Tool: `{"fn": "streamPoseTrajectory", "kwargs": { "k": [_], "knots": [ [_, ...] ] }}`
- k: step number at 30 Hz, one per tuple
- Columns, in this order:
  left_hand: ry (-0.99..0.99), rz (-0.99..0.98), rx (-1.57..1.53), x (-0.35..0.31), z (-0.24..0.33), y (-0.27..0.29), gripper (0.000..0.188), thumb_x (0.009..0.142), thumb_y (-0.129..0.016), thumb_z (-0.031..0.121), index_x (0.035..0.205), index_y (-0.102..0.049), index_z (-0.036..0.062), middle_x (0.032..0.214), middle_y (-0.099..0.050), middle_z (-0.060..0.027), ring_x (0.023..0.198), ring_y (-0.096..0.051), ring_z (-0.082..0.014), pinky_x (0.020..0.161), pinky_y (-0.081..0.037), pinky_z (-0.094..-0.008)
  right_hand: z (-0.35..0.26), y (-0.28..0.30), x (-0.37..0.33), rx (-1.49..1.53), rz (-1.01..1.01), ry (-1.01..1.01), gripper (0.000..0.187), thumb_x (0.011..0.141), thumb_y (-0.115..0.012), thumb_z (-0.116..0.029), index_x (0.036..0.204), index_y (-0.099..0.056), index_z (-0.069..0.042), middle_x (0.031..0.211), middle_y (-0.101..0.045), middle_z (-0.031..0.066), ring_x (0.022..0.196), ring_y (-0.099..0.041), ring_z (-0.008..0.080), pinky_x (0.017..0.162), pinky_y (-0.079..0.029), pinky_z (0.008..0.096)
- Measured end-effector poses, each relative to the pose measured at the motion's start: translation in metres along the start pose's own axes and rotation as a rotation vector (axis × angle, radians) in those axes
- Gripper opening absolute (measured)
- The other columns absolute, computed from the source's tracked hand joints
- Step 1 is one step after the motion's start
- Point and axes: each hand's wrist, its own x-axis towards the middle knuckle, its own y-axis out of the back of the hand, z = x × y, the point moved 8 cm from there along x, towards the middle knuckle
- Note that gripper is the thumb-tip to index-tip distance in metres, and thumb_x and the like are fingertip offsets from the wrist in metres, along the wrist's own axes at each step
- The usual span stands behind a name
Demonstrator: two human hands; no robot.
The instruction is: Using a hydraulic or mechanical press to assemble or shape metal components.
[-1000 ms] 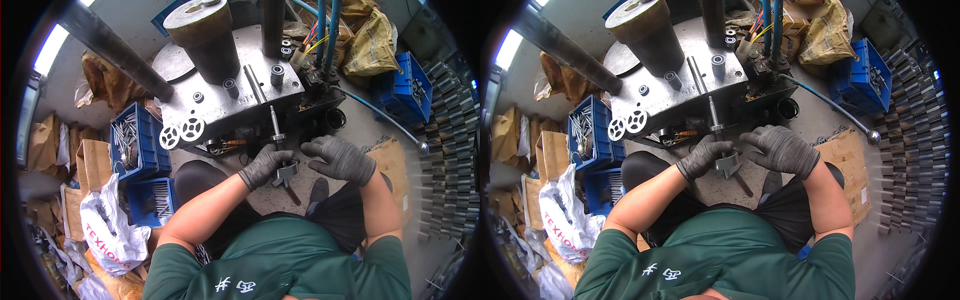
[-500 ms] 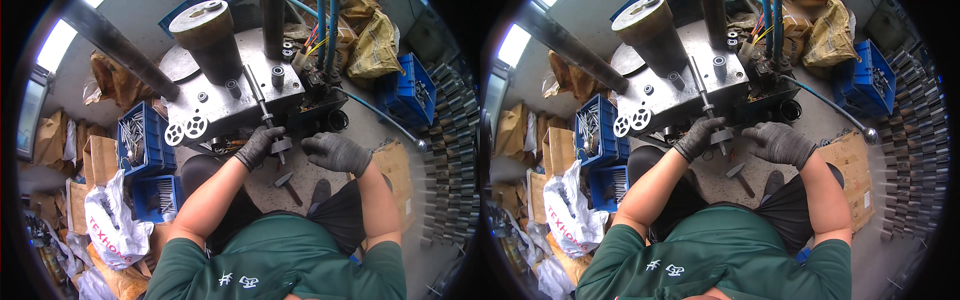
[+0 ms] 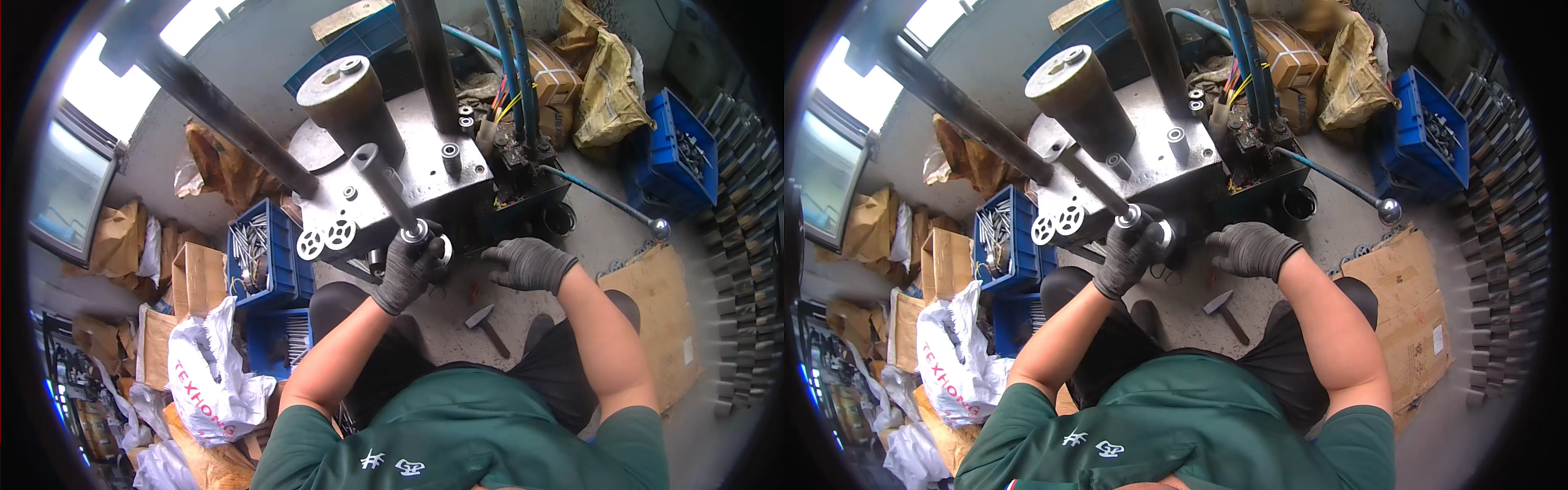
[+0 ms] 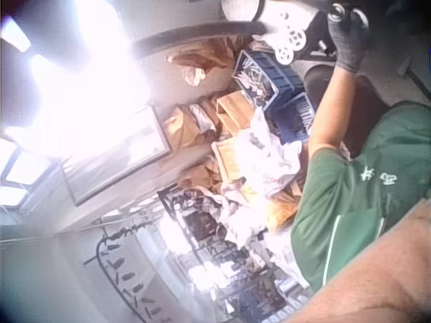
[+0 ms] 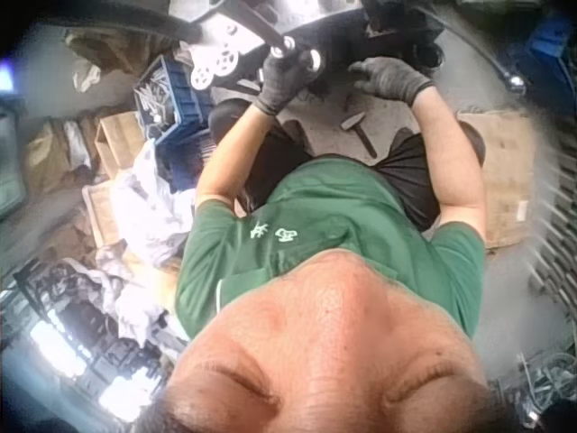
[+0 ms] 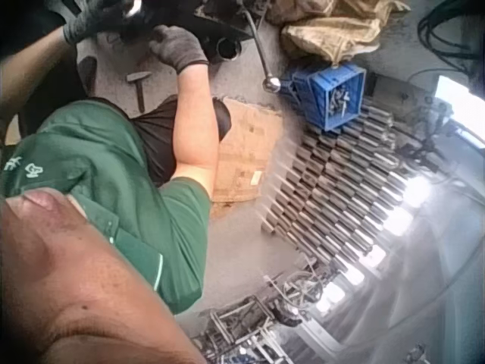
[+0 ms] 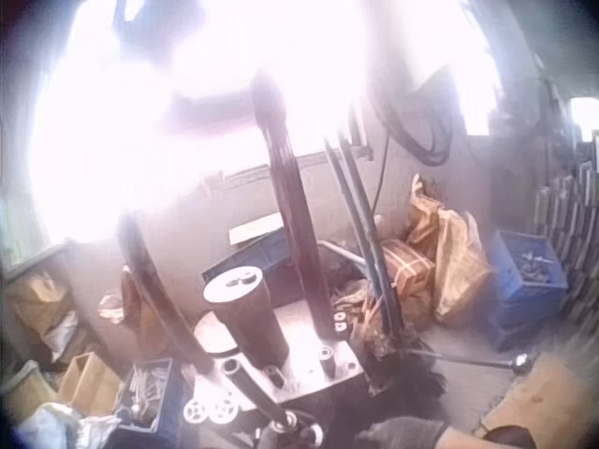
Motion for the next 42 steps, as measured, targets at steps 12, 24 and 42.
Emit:
{"fn": "streamPoseTrajectory", "kwargs": {
  "k": [12,24,42],
  "knots": [
    [-0.572,0.355,0.389,0.16,0.238,0.142,0.016,0.101,-0.068,0.015,0.095,-0.065,0.0018,0.084,-0.065,-0.004,0.067,-0.062,-0.0122,0.064,-0.052,-0.0269,-0.005,-0.025,0.021,0.001,-0.113,-0.032,0.052,0.089,-0.068,-0.041,0.132,-0.067,-0.012,0.117,-0.071,0.0193,0.113,-0.067,0.0372,0.1,-0.052,0.0468],
    [-0.244,0.602,1.023,0.262,0.206,0.202,0.021,0.094,-0.071,0.019,0.106,-0.062,0.0046,0.09,-0.071,-0.0157,0.087,-0.071,-0.0322,0.079,-0.056,-0.0428,-0.006,-0.038,0.023,0.023,-0.087,0.024,0.048,0.09,-0.067,-0.041,0.129,-0.067,-0.014,0.115,-0.072,0.0189,0.111,-0.068,0.0377,0.098,-0.053,0.0482],
    [-0.392,0.465,0.744,0.274,0.197,0.177,0.016,0.088,-0.079,0.015,0.09,-0.067,0.0041,0.079,-0.072,-0.0063,0.074,-0.068,-0.0176,0.072,-0.055,-0.0346,-0.047,0.006,0.002,-0.075,-0.036,0.129,0.048,0.09,-0.069,-0.038,0.13,-0.067,-0.011,0.114,-0.069,0.0178,0.108,-0.068,0.0347,0.095,-0.054,0.0454]
  ]
}}
